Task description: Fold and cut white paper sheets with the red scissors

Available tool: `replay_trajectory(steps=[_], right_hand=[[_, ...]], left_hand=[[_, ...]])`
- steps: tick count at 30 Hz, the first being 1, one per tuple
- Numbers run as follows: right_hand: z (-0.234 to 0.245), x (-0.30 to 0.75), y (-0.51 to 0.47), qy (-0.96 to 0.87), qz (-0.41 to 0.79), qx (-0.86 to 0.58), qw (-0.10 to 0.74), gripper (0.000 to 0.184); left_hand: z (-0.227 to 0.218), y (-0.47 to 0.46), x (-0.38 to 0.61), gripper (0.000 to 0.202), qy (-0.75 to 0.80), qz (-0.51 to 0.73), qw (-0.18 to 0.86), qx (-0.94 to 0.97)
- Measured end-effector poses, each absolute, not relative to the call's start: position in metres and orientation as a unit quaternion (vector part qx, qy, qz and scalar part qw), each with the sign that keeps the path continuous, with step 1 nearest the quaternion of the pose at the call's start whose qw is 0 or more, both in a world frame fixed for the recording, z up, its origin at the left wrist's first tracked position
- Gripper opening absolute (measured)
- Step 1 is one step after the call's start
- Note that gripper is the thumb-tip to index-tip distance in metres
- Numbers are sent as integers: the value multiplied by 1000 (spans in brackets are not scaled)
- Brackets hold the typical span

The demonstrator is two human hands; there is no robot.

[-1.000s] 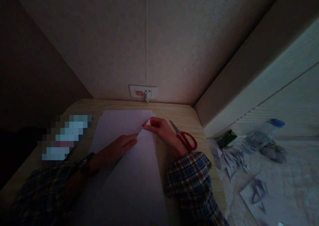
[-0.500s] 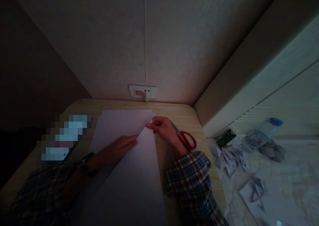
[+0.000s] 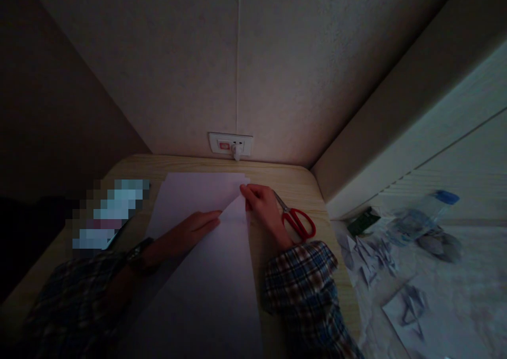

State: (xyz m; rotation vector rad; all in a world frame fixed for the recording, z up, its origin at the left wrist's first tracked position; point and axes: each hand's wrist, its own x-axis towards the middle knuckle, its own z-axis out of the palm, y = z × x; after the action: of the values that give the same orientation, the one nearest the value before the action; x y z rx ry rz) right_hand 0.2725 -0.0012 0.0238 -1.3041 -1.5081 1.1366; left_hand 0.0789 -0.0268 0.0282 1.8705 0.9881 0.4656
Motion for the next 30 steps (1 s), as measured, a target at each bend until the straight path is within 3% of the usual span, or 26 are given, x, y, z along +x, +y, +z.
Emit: replay_trajectory(steps=[6,13,17,22,25,30], right_hand=[[34,272,-4,-639,560,-422,317,38],[30,279,-5,-671,554,-425,249,29],[33,273,-8,-634,533,-479,292,27],[34,274,-7,-667,499,-469,294,28],[35,286,-5,-716,445,-480,242,23],[39,301,-14,-761,245,-582,146,10]], left_hand=[[30,-9,59,34,504,292,405,705],[36,2,37,29,602,396,322,614],[36,3,35,31,602,438,341,574],[38,2,31,33,548,408,454,572],[40,5,23,34,571,387,444,572],[38,9,10,41,566,378,466,566]])
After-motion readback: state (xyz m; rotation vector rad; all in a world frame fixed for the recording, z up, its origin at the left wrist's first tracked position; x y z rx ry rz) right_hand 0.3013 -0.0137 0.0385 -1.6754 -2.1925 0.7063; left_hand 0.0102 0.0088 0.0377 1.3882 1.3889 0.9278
